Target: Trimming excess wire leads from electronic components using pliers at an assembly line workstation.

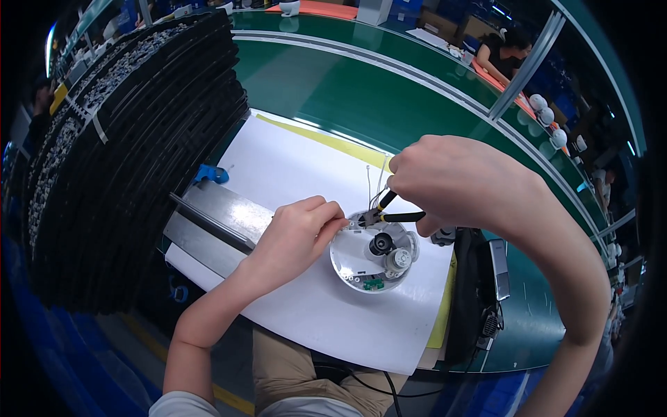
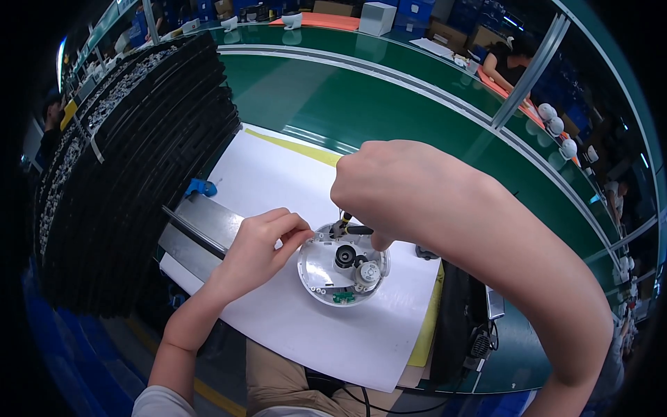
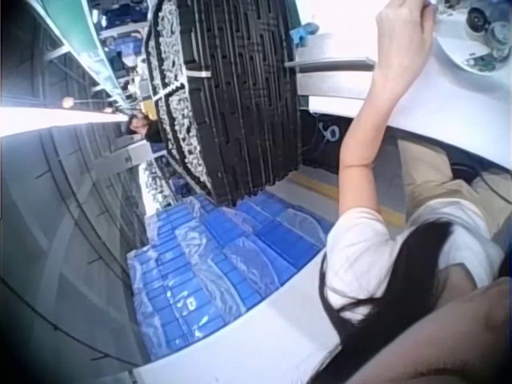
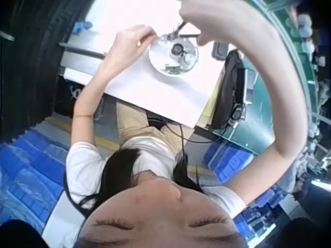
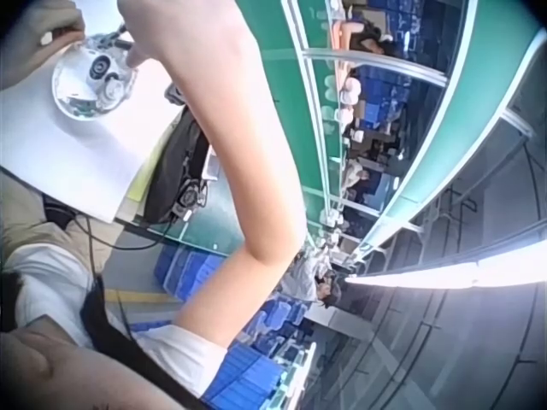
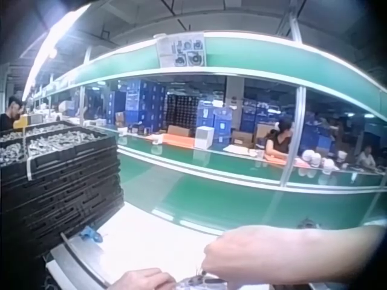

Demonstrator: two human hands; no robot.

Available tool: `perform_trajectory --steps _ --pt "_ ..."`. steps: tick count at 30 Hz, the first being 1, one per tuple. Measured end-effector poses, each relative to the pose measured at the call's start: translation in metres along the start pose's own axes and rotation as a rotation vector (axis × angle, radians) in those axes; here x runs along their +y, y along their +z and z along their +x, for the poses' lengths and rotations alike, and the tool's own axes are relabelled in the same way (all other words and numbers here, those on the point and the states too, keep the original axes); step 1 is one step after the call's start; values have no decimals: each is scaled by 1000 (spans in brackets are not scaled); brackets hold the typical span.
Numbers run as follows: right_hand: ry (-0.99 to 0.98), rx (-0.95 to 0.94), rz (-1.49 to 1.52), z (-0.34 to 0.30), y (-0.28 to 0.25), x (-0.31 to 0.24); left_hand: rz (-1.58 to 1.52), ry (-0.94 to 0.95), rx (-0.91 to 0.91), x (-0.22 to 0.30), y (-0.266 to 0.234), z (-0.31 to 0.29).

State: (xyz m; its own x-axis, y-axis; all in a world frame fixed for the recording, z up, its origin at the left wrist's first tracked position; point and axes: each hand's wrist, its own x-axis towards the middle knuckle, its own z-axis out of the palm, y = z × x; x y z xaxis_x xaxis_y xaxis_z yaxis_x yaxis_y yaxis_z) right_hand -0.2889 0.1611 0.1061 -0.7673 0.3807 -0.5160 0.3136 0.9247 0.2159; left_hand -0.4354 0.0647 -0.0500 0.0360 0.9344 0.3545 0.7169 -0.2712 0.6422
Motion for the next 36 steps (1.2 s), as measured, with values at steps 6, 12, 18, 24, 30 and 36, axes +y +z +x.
perform_trajectory --steps 6,12,18,24,30,36 --pt "-70 37 -93 -1 -2 -2 4 -5 5 1 -1 -2" --pt "79 101 17 -20 -2 9 -47 -64 135 -1 -16 -10" --pt "144 651 512 -78 64 38 -41 -260 218 1 -16 -54" --pt "438 916 1164 -88 158 -29 179 -291 -40 -1 2 -75" --pt "452 1218 1720 -70 244 -99 -1097 -680 -369 9 41 -50" --pt "421 1307 1679 -59 292 -128 -1345 -548 -257 6 65 5"
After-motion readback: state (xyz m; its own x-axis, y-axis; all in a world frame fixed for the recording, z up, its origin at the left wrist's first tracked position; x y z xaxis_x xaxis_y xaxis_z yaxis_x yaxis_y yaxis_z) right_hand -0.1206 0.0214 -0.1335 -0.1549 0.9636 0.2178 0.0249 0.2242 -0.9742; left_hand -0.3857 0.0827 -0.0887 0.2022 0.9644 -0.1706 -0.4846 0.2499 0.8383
